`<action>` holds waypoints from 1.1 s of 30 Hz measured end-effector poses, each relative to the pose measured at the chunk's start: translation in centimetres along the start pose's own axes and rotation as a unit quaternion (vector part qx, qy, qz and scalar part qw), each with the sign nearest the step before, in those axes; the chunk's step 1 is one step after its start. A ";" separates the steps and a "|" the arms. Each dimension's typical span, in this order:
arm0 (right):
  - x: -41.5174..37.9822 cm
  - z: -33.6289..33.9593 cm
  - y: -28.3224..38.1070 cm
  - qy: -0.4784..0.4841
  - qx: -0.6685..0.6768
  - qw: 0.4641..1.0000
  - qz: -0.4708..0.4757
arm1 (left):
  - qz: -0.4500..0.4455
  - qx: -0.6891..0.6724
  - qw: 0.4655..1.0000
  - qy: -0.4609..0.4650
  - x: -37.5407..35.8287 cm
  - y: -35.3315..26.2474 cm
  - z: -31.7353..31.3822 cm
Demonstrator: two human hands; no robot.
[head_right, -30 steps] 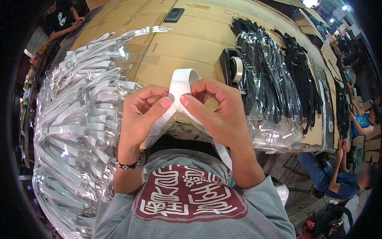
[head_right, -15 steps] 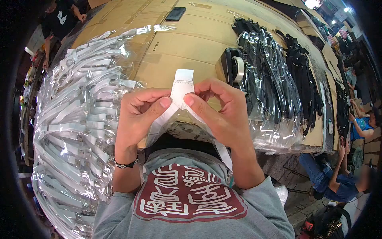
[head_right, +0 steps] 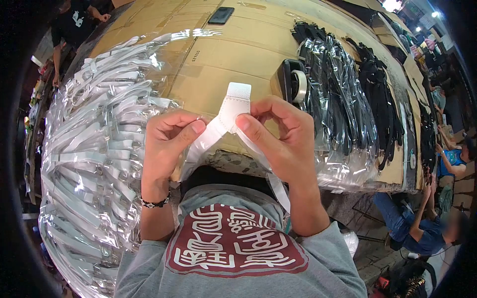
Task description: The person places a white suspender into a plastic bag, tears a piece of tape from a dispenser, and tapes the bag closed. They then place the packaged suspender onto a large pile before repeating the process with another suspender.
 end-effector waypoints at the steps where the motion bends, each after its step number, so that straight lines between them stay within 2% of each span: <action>1: 0.0 0.0 -0.1 0.000 -0.005 1.000 0.002 | 0.002 -0.004 1.000 -0.008 0.0 0.0 0.0; 5: -0.2 -0.4 -0.2 0.003 -0.031 0.999 0.002 | -0.001 -0.009 1.000 -0.022 0.2 -0.5 -0.4; 19: -0.1 0.4 -1.2 -0.016 0.056 0.998 -0.006 | -0.010 -0.026 0.999 0.016 0.3 0.1 -0.7; 22: -0.1 0.3 -1.3 -0.012 0.058 0.998 -0.008 | 0.003 -0.051 0.999 -0.007 0.5 0.5 -0.6; 31: 0.1 0.3 -2.1 -0.005 0.077 0.997 -0.017 | 0.011 0.066 0.997 0.035 0.4 0.9 -0.4; 33: 0.2 0.3 -2.2 -0.005 0.077 0.997 -0.018 | -0.010 0.028 0.999 0.015 0.6 0.7 -0.7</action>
Point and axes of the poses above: each hand's wrist, its own x-axis towards the middle knuckle, its own z-axis out of the back of the hand, y = z × x, the point moved 10 cm from there along x, towards the middle knuckle, and after that the axes turned 12 degrees about -z, right-handed, at the moved point
